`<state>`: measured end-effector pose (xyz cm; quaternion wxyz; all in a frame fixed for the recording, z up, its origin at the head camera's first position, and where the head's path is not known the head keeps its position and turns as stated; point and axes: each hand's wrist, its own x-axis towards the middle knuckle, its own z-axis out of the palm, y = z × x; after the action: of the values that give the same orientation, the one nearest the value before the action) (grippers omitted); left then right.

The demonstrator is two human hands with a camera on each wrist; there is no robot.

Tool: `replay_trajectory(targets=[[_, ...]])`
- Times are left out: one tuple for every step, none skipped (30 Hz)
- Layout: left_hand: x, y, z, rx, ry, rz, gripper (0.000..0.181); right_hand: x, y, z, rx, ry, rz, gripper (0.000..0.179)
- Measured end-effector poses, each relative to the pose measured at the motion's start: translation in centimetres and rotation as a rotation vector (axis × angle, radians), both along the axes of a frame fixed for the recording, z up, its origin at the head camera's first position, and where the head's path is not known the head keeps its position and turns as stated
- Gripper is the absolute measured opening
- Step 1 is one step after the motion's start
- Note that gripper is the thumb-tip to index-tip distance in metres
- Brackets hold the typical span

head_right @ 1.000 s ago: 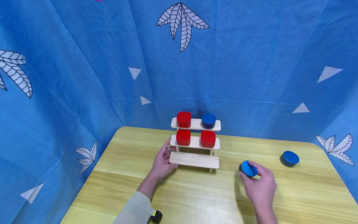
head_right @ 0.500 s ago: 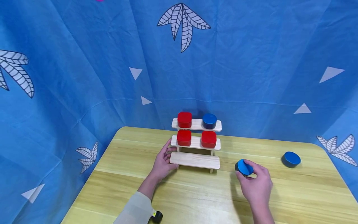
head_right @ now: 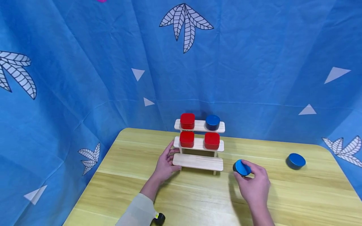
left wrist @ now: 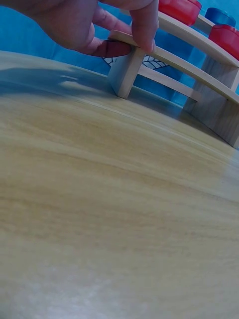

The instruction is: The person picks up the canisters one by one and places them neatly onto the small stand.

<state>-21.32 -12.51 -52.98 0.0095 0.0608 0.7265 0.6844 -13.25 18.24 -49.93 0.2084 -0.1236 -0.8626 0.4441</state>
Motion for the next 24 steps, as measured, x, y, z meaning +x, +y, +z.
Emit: replay_trajectory(targets=[[0.0,0.0,0.0,0.004,0.000,0.000,0.113,0.0,-0.1,0.0,0.001,0.002,0.004,0.051],[0.0,0.0,-0.1,0.007,0.001,-0.001,0.113,-0.1,-0.2,0.0,0.001,0.002,0.009,0.051],[0.0,0.0,-0.1,0.009,0.002,-0.002,0.114,-0.1,-0.3,0.0,0.001,0.004,0.013,0.051],[0.0,0.0,-0.1,0.010,0.005,-0.003,0.114,-0.1,-0.4,0.0,0.001,0.008,0.017,0.050],[0.0,0.0,-0.2,0.012,0.007,-0.004,0.114,-0.2,-0.5,0.0,0.000,0.012,0.022,0.050],[0.0,0.0,-0.2,0.012,0.012,-0.005,0.113,-0.3,-0.6,-0.1,0.002,0.015,0.026,0.050],[0.0,0.0,-0.2,0.011,0.017,-0.006,0.113,-0.3,-0.7,-0.1,0.000,0.020,0.030,0.049],[0.0,0.0,-0.2,0.008,0.020,-0.006,0.112,-0.4,-0.8,-0.1,-0.004,0.024,0.035,0.049],[0.0,0.0,-0.2,0.007,0.023,-0.006,0.112,-0.4,-1.0,-0.1,-0.007,0.029,0.040,0.049],[0.0,0.0,-0.2,0.006,0.025,-0.006,0.112,-0.5,-1.1,-0.1,-0.012,0.034,0.045,0.049],[0.0,0.0,-0.2,0.006,0.027,-0.007,0.112,-0.5,-1.2,-0.1,-0.014,0.037,0.048,0.049],[0.0,0.0,-0.2,0.006,0.028,-0.007,0.112,-0.5,-1.3,-0.1,-0.018,0.040,0.051,0.049],[0.0,0.0,-0.2,0.005,0.028,-0.007,0.112,-0.6,-1.5,0.0,-0.021,0.041,0.055,0.049],[0.0,0.0,-0.2,0.004,0.027,-0.006,0.112,-0.6,-1.6,0.0,-0.024,0.044,0.060,0.049],[0.0,0.0,-0.2,0.003,0.025,-0.006,0.112,-0.6,-1.7,0.0,-0.025,0.045,0.064,0.049],[0.0,0.0,-0.2,0.001,0.024,-0.005,0.112,-0.6,-1.8,0.0,-0.027,0.048,0.067,0.049],[-0.1,0.0,-0.2,-0.002,0.023,-0.004,0.112,-0.6,-1.9,0.0,-0.027,0.049,0.071,0.049],[-0.1,0.0,-0.2,-0.006,0.022,-0.002,0.113,-0.6,-2.0,0.0,-0.029,0.049,0.076,0.049],[-0.1,0.0,-0.2,-0.011,0.020,0.000,0.113,-0.7,-2.1,0.0,-0.030,0.047,0.080,0.049],[-0.1,0.0,-0.2,-0.015,0.016,0.001,0.113,-0.7,-2.2,0.0,-0.031,0.045,0.084,0.049],[-0.1,0.0,-0.2,-0.015,0.014,0.002,0.113,-0.7,-2.3,-0.1,-0.031,0.039,0.087,0.049],[0.0,0.0,-0.2,-0.017,0.013,0.003,0.113,-0.8,-2.3,-0.2,-0.030,0.036,0.091,0.049],[0.0,0.0,-0.2,-0.017,0.012,0.002,0.113,-0.8,-2.4,-0.2,-0.029,0.030,0.093,0.049],[0.0,0.0,-0.3,-0.015,0.011,0.002,0.113,-0.9,-2.5,-0.3,-0.030,0.025,0.096,0.049]])
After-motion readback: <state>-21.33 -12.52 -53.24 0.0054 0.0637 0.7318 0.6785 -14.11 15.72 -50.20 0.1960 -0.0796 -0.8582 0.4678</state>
